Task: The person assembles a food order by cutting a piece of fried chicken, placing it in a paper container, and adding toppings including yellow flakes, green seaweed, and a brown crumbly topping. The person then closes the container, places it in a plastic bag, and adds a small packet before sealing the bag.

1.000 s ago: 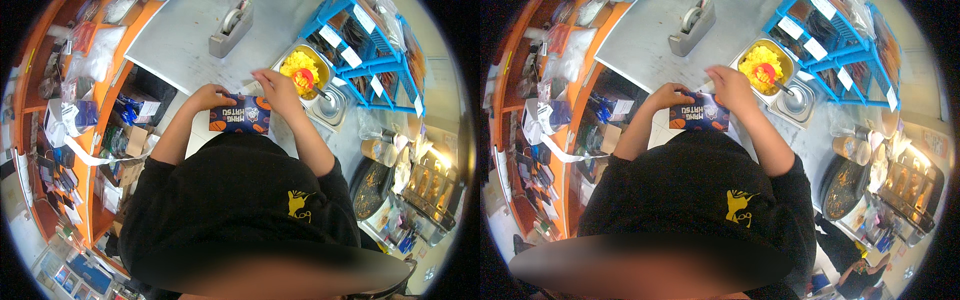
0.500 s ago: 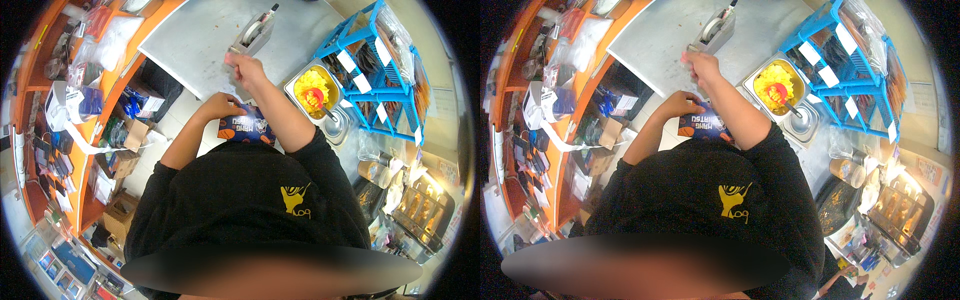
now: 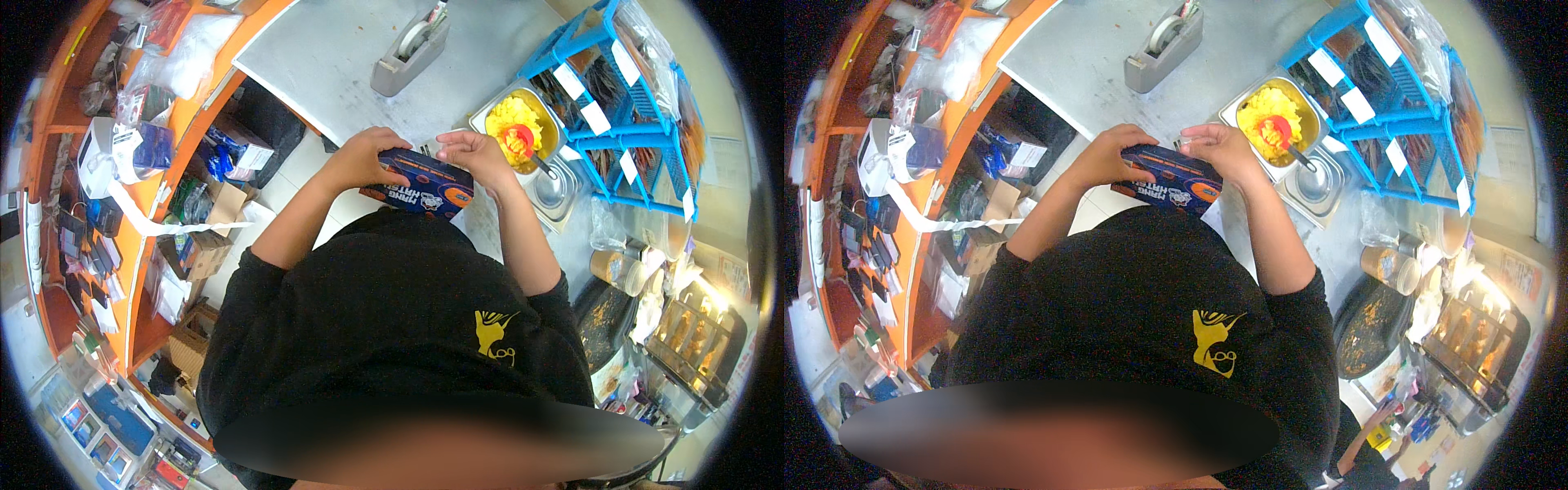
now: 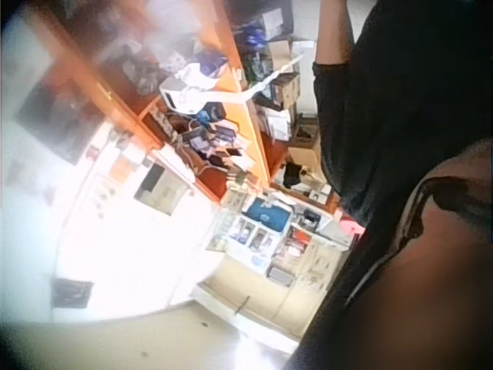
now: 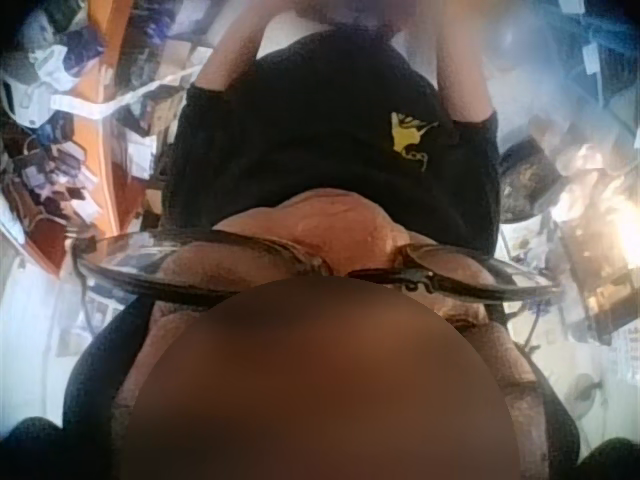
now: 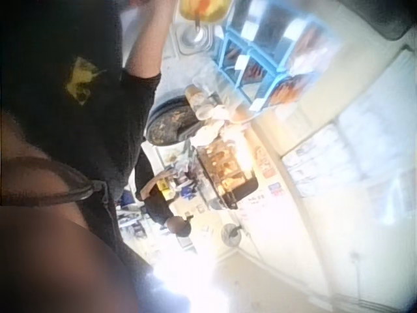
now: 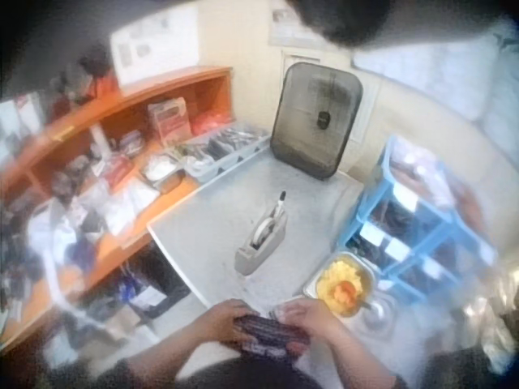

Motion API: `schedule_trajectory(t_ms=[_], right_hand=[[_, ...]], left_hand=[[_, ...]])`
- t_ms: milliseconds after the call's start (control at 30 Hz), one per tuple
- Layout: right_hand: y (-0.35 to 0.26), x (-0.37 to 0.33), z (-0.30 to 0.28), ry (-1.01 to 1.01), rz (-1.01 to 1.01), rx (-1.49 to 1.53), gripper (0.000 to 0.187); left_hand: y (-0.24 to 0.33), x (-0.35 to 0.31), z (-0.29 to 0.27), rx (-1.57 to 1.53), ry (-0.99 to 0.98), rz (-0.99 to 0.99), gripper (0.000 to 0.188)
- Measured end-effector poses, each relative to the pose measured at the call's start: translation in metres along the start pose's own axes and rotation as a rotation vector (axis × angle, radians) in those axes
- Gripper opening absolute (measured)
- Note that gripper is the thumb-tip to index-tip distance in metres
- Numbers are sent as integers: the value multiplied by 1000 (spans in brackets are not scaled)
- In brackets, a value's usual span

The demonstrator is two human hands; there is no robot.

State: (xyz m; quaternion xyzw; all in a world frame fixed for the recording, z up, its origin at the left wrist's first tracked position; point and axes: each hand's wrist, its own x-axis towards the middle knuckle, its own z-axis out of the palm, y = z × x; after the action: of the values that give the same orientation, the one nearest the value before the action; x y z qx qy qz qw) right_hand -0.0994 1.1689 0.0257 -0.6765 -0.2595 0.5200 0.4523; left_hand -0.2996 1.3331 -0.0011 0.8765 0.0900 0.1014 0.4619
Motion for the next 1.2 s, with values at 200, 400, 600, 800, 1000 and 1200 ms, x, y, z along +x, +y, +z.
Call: schedule_trajectory(t_ms=[200,400,600,800,1000,1200], right_hand=[[37,-22,22,189,30,168,47],[50,-29,27,286,-242,-182,32],[57,-29,1,153,-140,-551,30],[88,-42,-15,206,-269,-1273,44],[113,-63,31,323,-207,-1272,48],[105,-66,65,331,-152,-1212,64]], left_hand=[[6,-8,4,56,17,98,58],[1,-13,8,85,3,93,60],[3,-11,3,105,2,132,61],[-2,-18,-8,-1,46,-11,56],[-35,-45,-12,-100,439,-547,58],[-45,-49,2,-583,734,-783,54]])
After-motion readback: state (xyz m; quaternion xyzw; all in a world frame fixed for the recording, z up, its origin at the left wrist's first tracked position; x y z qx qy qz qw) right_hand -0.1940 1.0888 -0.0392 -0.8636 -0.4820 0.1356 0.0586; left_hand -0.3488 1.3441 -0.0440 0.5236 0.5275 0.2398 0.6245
